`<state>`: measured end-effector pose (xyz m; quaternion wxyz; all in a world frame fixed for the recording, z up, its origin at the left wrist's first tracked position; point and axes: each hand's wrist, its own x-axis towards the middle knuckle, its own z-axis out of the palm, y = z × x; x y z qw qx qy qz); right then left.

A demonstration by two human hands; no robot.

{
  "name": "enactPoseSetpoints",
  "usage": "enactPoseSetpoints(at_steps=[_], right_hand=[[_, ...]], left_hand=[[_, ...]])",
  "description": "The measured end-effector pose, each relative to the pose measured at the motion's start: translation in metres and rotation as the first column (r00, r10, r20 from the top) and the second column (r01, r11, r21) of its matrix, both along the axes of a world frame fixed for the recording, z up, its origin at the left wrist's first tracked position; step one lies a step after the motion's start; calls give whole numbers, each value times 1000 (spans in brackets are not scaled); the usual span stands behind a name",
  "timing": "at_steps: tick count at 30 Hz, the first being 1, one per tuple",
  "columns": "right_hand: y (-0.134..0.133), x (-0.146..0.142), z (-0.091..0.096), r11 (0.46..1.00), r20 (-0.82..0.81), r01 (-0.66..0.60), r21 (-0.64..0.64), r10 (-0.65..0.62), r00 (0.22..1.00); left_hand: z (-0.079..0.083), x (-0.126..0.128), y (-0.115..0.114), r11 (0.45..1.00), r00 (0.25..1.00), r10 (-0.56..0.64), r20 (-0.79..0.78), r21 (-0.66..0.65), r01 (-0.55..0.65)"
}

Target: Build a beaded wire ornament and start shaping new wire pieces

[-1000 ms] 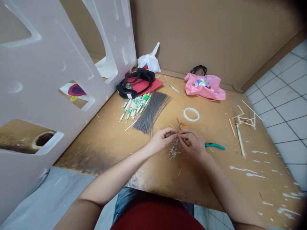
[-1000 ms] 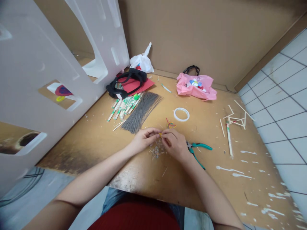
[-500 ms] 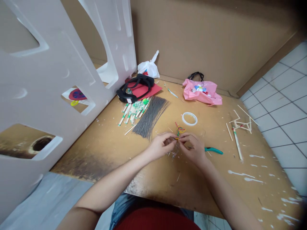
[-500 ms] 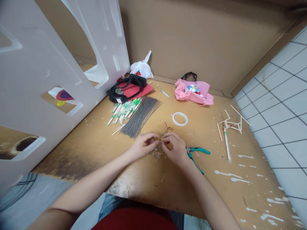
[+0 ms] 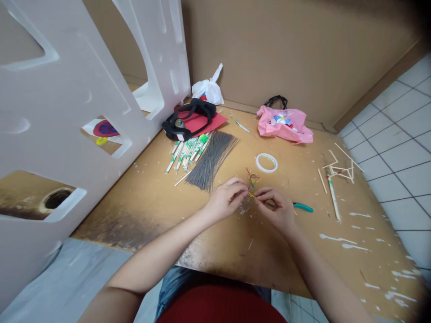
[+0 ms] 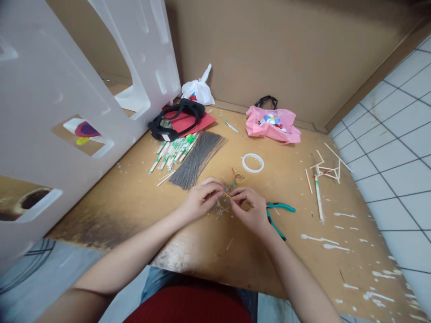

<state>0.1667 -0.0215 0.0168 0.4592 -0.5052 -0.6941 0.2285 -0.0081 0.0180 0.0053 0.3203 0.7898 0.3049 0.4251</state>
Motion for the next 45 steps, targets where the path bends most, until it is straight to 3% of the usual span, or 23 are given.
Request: enactPoseSetpoints(at_steps=[7, 11, 14, 18, 23, 26, 29, 33, 38, 42, 45], right_hand=[[-4, 7, -7, 991, -170, 41, -126, -62, 984], [-2, 14, -12, 954, -418, 2, -301, -134, 898], [-2, 15, -14, 926, -512, -35, -375, -176, 841], [-5, 9, -7, 921, -451, -60, -384, -130, 883], [-8, 5, 4, 925, -387, -63, -375, -95, 917], [-8, 10, 2, 905, -377, -132, -405, -33, 926], [-8, 18, -4, 929, -310, -113, -353, -2, 951], [-5, 27, -12, 950, -68, 53, -306, -78, 995], [-9, 25, -4, 943, 180, 201, -265, -157, 971], [-14, 12, 5, 953, 126, 113, -282, -80, 989], [-12, 1, 4, 934, 32, 115, -340, -110, 993]], left_hand=[[3, -1, 0, 996, 993, 21, -118, 88, -10], [2, 1, -1, 995, 994, 38, -103, 99, -27], [1, 2, -1, 997, 998, 16, -65, 73, -11], [0, 0, 1, 998, 998, -61, -8, 22, 61], [-3, 1, -1, 988, 997, -67, 35, -138, 71], [-3, 3, -3, 963, 998, -57, 40, -261, 66], [-1, 3, -3, 937, 995, -58, 80, -340, 82], [1, 3, -3, 930, 992, -59, 107, -357, 94], [0, 3, -3, 933, 994, -43, 100, -351, 75], [0, 3, -4, 946, 996, -35, 81, -320, 59], [0, 4, -5, 953, 996, -37, 86, -295, 61]])
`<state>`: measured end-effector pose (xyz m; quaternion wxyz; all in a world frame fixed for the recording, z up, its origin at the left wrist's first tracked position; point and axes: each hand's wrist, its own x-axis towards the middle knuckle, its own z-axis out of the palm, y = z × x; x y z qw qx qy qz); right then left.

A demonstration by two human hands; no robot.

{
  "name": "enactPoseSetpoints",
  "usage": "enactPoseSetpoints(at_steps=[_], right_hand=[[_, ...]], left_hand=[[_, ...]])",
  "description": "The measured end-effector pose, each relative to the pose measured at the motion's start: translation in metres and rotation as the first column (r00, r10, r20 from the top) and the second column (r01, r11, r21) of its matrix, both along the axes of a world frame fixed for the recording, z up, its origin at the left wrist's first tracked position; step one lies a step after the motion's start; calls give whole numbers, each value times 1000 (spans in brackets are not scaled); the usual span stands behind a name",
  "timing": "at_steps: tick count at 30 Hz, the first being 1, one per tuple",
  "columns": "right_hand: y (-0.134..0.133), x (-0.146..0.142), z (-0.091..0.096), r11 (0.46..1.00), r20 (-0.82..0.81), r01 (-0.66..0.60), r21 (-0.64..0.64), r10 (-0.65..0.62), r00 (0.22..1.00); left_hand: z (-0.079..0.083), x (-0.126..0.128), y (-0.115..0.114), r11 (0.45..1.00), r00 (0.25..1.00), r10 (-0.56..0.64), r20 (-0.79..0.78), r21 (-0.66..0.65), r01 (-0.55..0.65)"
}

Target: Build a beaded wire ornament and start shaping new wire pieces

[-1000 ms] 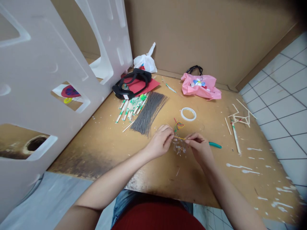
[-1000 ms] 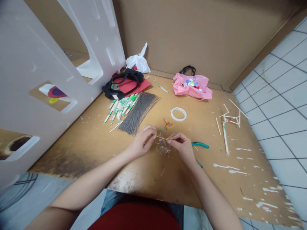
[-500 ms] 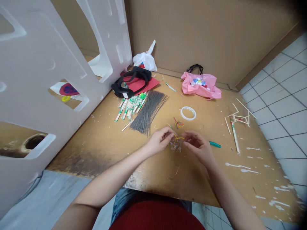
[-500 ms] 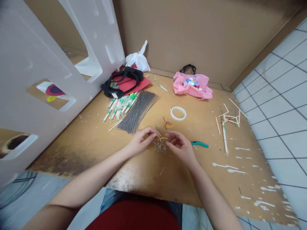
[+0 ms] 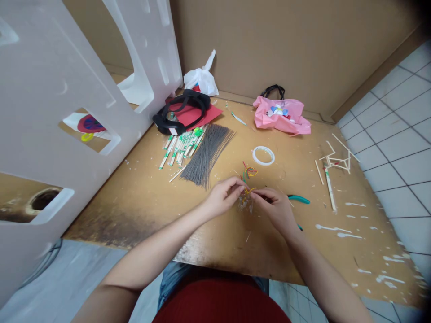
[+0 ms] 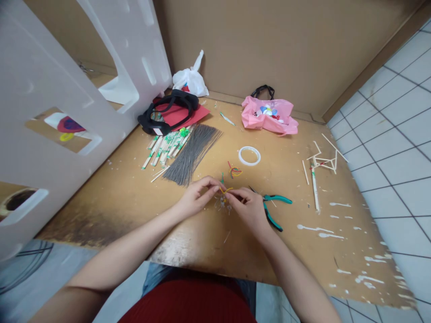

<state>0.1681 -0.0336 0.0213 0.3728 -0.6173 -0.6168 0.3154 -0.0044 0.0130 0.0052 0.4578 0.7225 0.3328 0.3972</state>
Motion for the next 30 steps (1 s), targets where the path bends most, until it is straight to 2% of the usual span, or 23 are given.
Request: enactPoseSetpoints(at_steps=[4, 13, 17, 20, 22, 23, 25, 27, 30], right_hand=[[3, -8, -6, 996, -81, 92, -10, -92, 992], [0, -12, -14, 993, -108, 102, 57, -95, 990], [0, -11, -14, 963, -12, 52, 263, -51, 999], [0, -9, -15, 894, 125, -80, 441, 28, 992], [0, -8, -18, 861, 146, -139, 490, 76, 986], [0, -8, -20, 861, 120, -144, 488, 97, 988], [1, -8, -23, 897, -2, -117, 427, 130, 991], [2, -10, -25, 950, -173, -62, 307, 120, 978], [3, -10, -20, 998, -381, 15, 65, 11, 924]], left_hand=[[-2, 0, 0, 1000, 1000, -4, 20, 24, 4], [-2, 2, -1, 1000, 999, -16, 43, 27, 15], [-6, 3, 0, 985, 996, 62, 63, 154, -71], [-12, 3, 3, 968, 992, 123, -8, 220, -118], [-16, 5, 5, 968, 992, 120, -44, 228, -107], [-18, 6, 5, 968, 993, 111, -50, 231, -96], [-20, 7, 5, 970, 994, 93, -48, 232, -80], [-20, 9, 4, 970, 995, 90, -46, 231, -77], [-17, 9, 1, 967, 993, 103, -51, 241, -88]])
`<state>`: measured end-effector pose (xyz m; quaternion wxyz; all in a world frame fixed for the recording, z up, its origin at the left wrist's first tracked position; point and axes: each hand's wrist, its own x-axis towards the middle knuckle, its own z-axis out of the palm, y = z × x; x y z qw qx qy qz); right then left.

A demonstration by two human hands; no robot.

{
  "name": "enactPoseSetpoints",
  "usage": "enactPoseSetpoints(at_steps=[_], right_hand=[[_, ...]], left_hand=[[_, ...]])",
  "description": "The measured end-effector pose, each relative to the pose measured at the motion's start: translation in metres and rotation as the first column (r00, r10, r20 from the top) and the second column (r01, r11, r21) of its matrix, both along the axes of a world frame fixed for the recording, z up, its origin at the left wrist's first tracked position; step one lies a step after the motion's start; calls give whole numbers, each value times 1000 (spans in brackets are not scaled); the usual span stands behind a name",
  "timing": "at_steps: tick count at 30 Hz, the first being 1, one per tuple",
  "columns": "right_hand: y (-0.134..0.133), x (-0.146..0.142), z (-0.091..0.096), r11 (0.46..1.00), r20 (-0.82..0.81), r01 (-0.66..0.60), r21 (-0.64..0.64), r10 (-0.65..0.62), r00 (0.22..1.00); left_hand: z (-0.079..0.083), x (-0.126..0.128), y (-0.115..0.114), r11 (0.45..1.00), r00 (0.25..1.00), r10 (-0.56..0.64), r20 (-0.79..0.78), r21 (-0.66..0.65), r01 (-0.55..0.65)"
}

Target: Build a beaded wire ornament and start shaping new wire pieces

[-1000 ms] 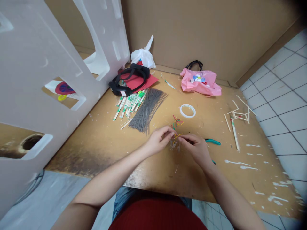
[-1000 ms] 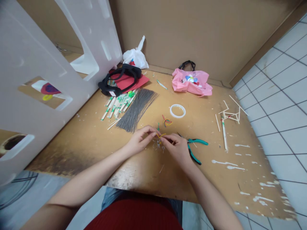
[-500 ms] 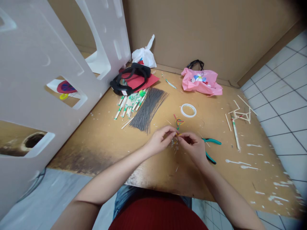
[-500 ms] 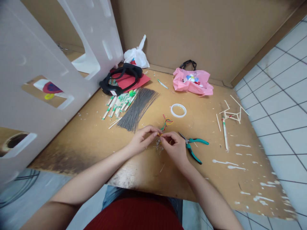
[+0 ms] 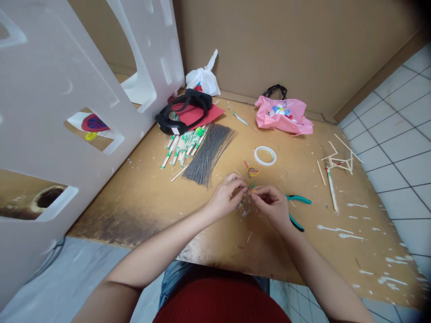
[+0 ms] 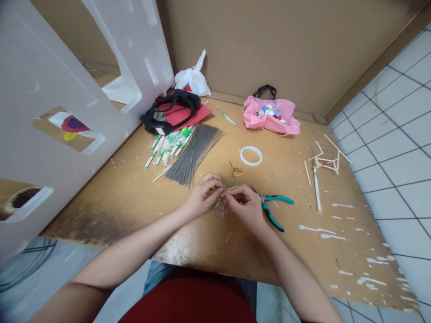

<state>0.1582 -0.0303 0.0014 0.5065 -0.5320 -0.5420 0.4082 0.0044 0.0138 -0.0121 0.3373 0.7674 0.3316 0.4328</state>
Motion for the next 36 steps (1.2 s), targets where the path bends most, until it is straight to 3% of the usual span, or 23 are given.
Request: enactPoseSetpoints(at_steps=[3, 9, 14, 17, 24, 31, 36], right_hand=[[2, 3, 10, 983, -84, -4, -185, -11, 996], [8, 14, 27, 924, -120, -119, -364, 80, 990], [15, 21, 42, 801, -100, -312, -511, 305, 947], [20, 20, 49, 763, -66, -357, -539, 384, 921], [19, 22, 48, 821, -26, -288, -494, 317, 948], [14, 26, 40, 860, -23, -253, -443, 271, 962], [13, 24, 39, 867, -11, -238, -437, 259, 966]], left_hand=[[4, -1, -4, 999, 999, 8, -39, 54, -6], [12, -2, -9, 966, 987, 54, -152, 257, -13], [18, -2, -13, 919, 963, 69, -260, 391, 40], [19, -2, -14, 919, 967, 50, -249, 392, 53], [18, -4, -8, 993, 998, -37, -45, 108, 42], [17, -4, -8, 997, 997, -67, -46, 41, 69], [17, -2, -9, 996, 995, -32, -92, 74, 39]])
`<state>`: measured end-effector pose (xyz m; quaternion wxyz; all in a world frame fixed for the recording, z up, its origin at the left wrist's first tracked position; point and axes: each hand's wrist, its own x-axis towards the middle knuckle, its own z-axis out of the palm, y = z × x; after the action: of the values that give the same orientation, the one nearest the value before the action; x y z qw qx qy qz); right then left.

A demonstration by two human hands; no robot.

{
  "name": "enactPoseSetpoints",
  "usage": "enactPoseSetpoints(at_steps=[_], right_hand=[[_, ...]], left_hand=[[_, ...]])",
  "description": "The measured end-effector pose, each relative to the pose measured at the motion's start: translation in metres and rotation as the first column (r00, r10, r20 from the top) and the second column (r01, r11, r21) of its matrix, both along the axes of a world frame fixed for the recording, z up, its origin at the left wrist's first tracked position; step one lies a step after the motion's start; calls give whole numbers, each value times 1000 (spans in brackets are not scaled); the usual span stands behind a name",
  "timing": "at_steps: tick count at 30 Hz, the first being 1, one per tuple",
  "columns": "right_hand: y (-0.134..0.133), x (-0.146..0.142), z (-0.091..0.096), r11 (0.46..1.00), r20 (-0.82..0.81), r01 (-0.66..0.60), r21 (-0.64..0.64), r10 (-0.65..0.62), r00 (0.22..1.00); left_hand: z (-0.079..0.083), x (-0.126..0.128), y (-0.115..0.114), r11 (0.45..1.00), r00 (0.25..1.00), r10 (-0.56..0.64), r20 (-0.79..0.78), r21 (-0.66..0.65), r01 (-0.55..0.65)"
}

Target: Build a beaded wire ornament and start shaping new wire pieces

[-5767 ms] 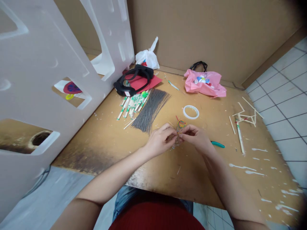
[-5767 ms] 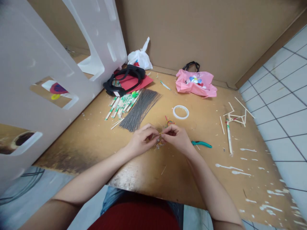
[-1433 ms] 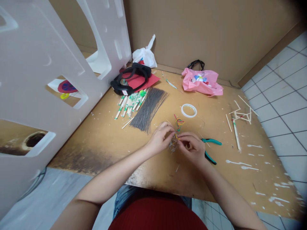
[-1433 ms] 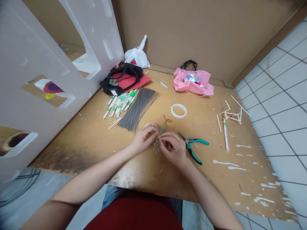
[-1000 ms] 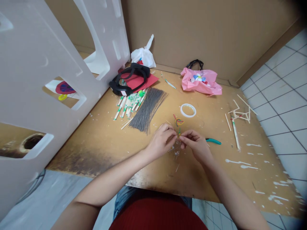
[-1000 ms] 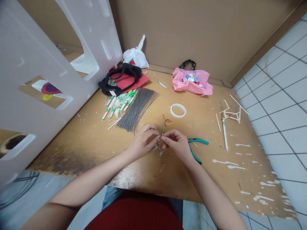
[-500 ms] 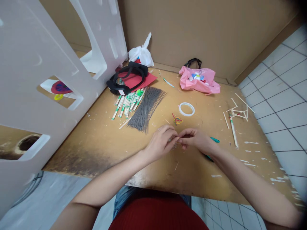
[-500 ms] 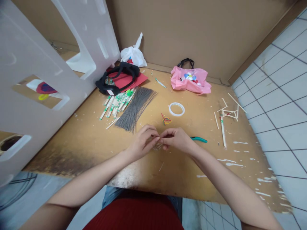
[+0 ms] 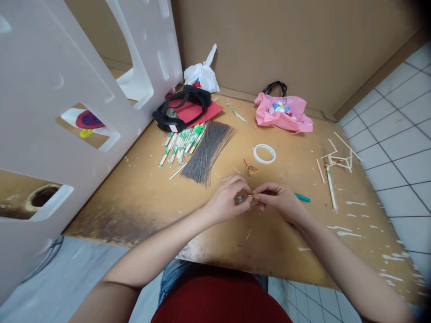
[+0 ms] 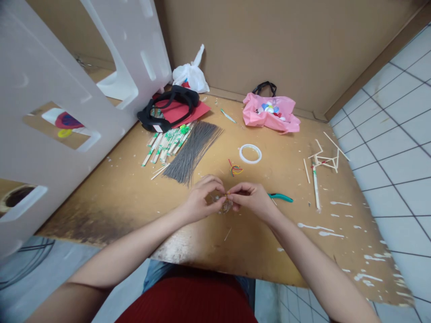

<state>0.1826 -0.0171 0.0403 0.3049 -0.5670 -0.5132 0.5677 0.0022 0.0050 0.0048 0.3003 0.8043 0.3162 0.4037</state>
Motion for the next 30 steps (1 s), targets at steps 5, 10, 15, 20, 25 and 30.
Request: enactPoseSetpoints(at_steps=[5, 10, 15, 20, 25, 30], right_hand=[[-2, -1, 2, 1000, 15, 8, -8, -8, 1000], [-3, 0, 0, 1000, 3, 3, -9, -3, 1000], [-1, -1, -3, 998, -109, 19, -64, -25, 994], [1, -5, 0, 982, -267, 29, -188, -79, 960], [1, -7, 7, 968, -273, 47, -246, -116, 955], [0, -9, 11, 976, -211, 56, -210, -101, 972]], left_hand=[[-2, 1, -1, 998, 1000, 19, -23, 60, -17], [-3, 1, 0, 995, 999, 28, -23, 92, -26], [-4, 2, 0, 989, 999, 41, 10, 141, -42], [-1, 1, -2, 957, 996, 85, -22, 280, -76], [4, -4, -3, 871, 981, 109, -162, 491, -16], [5, -5, -3, 855, 980, 78, -181, 517, 28]])
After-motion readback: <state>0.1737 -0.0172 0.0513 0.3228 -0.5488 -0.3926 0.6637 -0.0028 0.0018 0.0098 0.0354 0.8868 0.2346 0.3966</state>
